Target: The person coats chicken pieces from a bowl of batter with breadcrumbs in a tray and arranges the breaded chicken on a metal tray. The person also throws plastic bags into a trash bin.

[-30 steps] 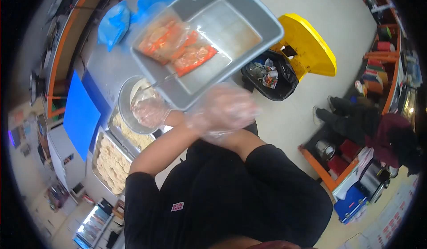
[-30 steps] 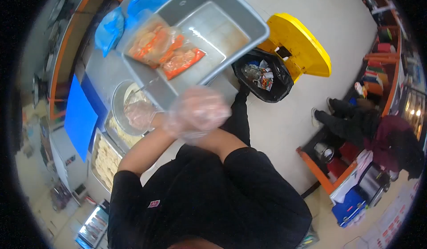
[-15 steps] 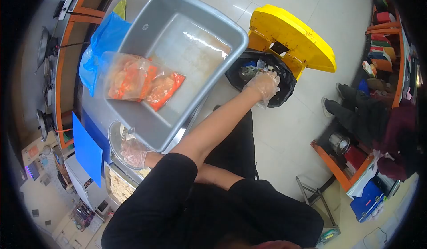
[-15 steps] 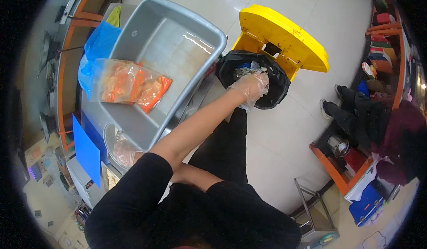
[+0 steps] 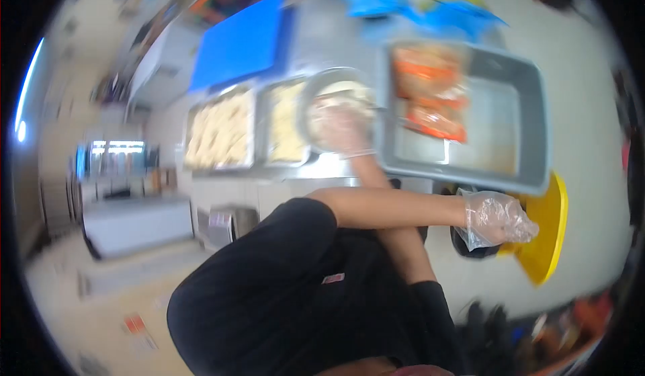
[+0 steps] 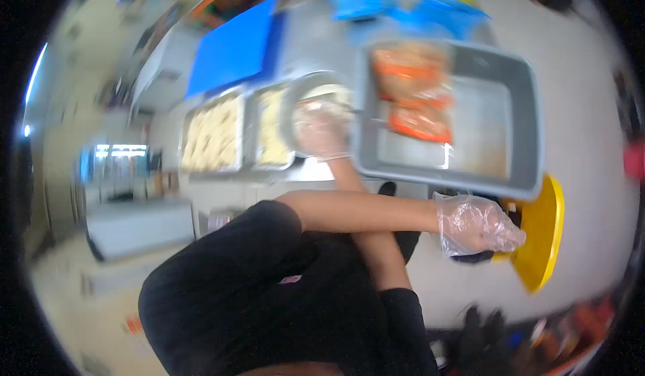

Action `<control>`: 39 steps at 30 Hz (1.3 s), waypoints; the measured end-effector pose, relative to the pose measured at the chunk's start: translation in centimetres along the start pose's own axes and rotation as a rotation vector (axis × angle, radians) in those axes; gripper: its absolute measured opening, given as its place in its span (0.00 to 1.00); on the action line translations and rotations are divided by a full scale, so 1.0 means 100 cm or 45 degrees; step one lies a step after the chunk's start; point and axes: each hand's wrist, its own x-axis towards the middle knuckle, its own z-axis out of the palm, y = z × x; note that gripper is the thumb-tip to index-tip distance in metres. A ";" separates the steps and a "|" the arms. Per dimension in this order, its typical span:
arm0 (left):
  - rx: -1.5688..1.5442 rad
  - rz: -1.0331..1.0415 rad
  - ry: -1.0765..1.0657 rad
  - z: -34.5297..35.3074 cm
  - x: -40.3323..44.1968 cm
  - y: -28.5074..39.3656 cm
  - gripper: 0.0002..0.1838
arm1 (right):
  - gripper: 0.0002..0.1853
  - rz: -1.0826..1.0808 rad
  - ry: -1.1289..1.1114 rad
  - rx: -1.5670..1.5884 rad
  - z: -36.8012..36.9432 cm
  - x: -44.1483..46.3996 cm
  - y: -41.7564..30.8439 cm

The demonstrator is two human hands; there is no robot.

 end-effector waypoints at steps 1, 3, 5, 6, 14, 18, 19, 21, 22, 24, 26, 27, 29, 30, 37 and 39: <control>0.067 0.055 0.266 -0.021 -0.027 0.007 0.18 | 0.19 -0.159 0.247 -0.121 0.004 -0.006 0.002; -0.031 -0.094 0.453 -0.074 -0.081 0.016 0.19 | 0.20 -0.264 0.405 -0.303 -0.004 -0.009 -0.010; -0.033 -0.186 0.609 -0.127 -0.134 0.028 0.20 | 0.20 -0.359 0.484 -0.445 0.005 -0.001 0.021; 0.029 -0.222 0.689 -0.155 -0.169 0.034 0.20 | 0.19 -0.485 0.660 -0.537 0.027 0.005 0.050; 0.938 -1.915 1.131 -0.192 -0.478 -0.043 0.23 | 0.22 -0.189 0.232 -0.410 -0.014 -0.010 -0.007; 1.157 -2.026 0.714 -0.166 -0.581 -0.162 0.26 | 0.22 -0.065 0.202 -0.427 -0.012 -0.012 -0.011; 0.962 -1.768 1.000 -0.176 -0.577 -0.165 0.32 | 0.23 -0.037 0.186 -0.422 -0.015 -0.011 -0.017; 0.729 -1.407 1.391 -0.186 -0.569 -0.170 0.42 | 0.23 0.044 0.116 -0.415 -0.021 -0.010 -0.027; 0.708 -1.307 1.521 -0.191 -0.559 -0.164 0.45 | 0.23 0.083 0.076 -0.410 -0.022 -0.010 -0.034; 1.074 -1.497 1.594 -0.212 -0.508 -0.108 0.43 | 0.22 0.067 0.084 -0.435 -0.019 -0.011 -0.032; 1.077 -1.490 1.470 -0.216 -0.505 -0.128 0.41 | 0.22 0.051 0.094 -0.456 -0.015 -0.011 -0.028; 1.076 -1.481 1.405 -0.219 -0.503 -0.139 0.40 | 0.22 0.048 0.100 -0.467 -0.014 -0.012 -0.026; 0.923 -1.235 1.315 -0.222 -0.509 -0.163 0.38 | 0.22 0.017 0.122 -0.469 -0.016 -0.012 -0.023; 0.847 -1.114 1.263 -0.222 -0.511 -0.173 0.37 | 0.23 -0.012 0.137 -0.457 -0.015 -0.013 -0.021; 1.467 -1.352 0.649 -0.242 -0.481 -0.157 0.36 | 0.22 -0.093 0.151 -0.547 -0.015 -0.012 -0.018; 1.512 -1.298 0.592 -0.258 -0.480 -0.169 0.37 | 0.21 -0.070 0.145 -0.483 -0.016 -0.012 -0.022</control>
